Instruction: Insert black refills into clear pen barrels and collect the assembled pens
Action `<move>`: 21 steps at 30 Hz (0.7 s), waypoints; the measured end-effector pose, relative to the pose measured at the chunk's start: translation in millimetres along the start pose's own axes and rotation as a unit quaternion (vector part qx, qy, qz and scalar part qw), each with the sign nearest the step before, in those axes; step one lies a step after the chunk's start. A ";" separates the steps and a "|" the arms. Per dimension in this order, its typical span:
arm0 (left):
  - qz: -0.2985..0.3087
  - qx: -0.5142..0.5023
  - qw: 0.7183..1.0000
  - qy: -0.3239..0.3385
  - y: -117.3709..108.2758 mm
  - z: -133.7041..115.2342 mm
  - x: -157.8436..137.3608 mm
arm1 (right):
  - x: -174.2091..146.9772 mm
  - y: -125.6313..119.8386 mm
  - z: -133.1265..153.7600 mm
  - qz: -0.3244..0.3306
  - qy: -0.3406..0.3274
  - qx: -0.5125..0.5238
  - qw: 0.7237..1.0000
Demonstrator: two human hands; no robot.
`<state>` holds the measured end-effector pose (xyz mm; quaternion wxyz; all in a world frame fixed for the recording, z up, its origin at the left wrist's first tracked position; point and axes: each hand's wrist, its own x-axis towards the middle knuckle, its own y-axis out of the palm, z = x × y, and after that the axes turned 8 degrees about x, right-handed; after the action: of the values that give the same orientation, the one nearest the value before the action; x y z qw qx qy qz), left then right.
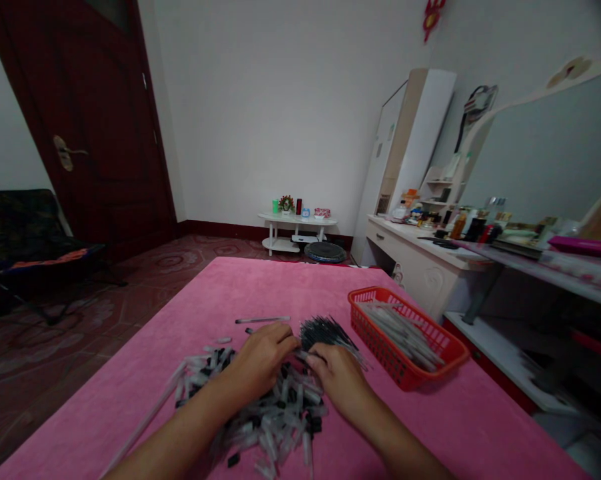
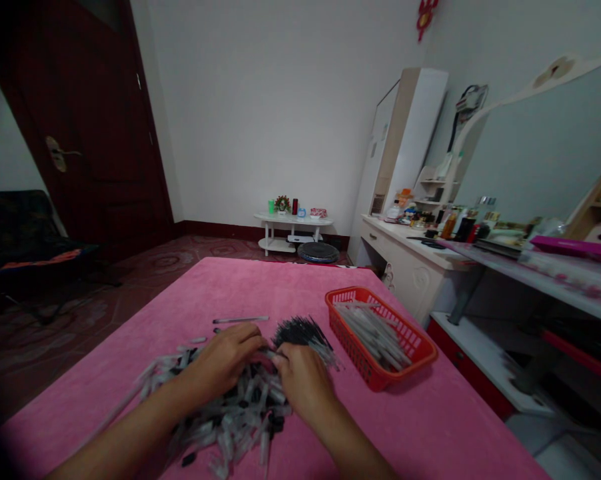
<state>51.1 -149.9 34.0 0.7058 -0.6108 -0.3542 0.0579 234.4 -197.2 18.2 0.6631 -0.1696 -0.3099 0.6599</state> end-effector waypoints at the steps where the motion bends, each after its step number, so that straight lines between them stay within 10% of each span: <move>1: -0.014 0.008 1.000 0.010 0.8 1.3 -0.4 | 1.6 0.7 -1.1 0.016 0.018 0.053 0.998; 10: -0.020 0.077 0.993 0.093 -2.3 1.1 -4.9 | -2.4 -2.6 3.5 0.188 0.131 0.363 0.903; 21: 0.092 0.009 0.995 0.027 -4.4 -4.1 -4.3 | -4.4 4.1 2.9 0.078 -0.005 0.127 0.989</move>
<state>48.8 -156.6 36.2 0.7124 -0.6357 -0.2765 0.1090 229.6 -201.7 17.0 0.6238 -0.1043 -0.2128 0.7448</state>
